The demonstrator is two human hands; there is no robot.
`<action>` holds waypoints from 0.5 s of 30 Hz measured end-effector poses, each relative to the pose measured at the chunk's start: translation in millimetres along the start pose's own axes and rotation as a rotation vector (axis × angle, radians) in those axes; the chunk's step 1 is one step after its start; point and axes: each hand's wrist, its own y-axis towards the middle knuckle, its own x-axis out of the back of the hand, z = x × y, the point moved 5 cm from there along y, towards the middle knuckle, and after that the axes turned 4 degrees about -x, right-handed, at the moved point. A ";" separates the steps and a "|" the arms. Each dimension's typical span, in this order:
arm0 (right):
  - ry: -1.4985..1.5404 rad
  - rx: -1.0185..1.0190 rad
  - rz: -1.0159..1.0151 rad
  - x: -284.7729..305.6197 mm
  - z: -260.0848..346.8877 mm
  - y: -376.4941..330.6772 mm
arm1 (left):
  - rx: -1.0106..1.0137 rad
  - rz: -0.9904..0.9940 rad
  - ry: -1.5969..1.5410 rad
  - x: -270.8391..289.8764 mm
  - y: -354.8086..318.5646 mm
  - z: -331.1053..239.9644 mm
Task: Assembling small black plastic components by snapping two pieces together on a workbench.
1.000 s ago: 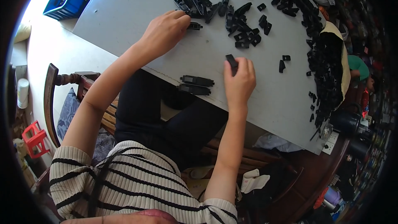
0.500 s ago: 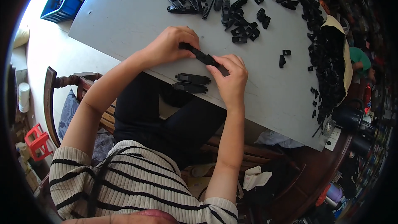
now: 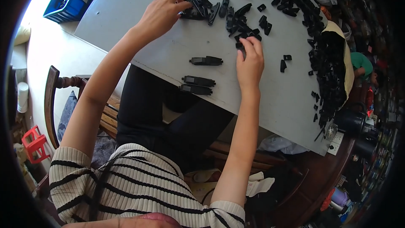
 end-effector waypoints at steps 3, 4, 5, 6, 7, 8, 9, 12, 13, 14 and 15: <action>-0.037 0.033 0.042 -7.9 -1.8 -3.7 | -0.169 -0.178 0.095 0.0 2.0 -1.1; -0.001 0.003 0.045 -7.5 5.2 -7.3 | -0.200 -0.181 0.026 2.8 0.4 -10.4; 0.034 -0.028 0.049 -8.7 11.6 -10.1 | -0.232 -0.184 -0.043 4.6 -2.2 -24.0; 0.132 -0.055 0.042 -11.2 18.1 -13.5 | -0.238 -0.112 -0.112 3.7 -5.0 -37.2; 0.128 -0.057 0.043 -12.9 21.0 -16.6 | -0.253 -0.040 -0.223 0.2 -6.5 -50.1; 0.262 -0.089 0.037 -13.5 21.2 -20.4 | -0.268 0.033 -0.335 -5.6 -8.3 -61.3; 0.399 -0.118 0.032 -14.9 20.0 -22.9 | -0.290 0.029 -0.392 -12.1 -11.1 -67.6; 0.262 -0.121 0.026 -2.2 13.1 -35.2 | -0.279 -0.067 -0.521 -18.9 -18.0 -68.5; 0.097 -0.104 0.025 2.6 12.9 -37.1 | -0.279 -0.064 -0.525 -19.8 -18.7 -66.7; 0.097 -0.108 0.026 3.5 11.7 -37.2 | -0.298 -0.053 -0.567 -20.5 -19.5 -64.0; 0.134 -0.170 0.047 4.0 8.1 -37.2 | -0.318 -0.045 -0.607 -20.1 -19.4 -64.0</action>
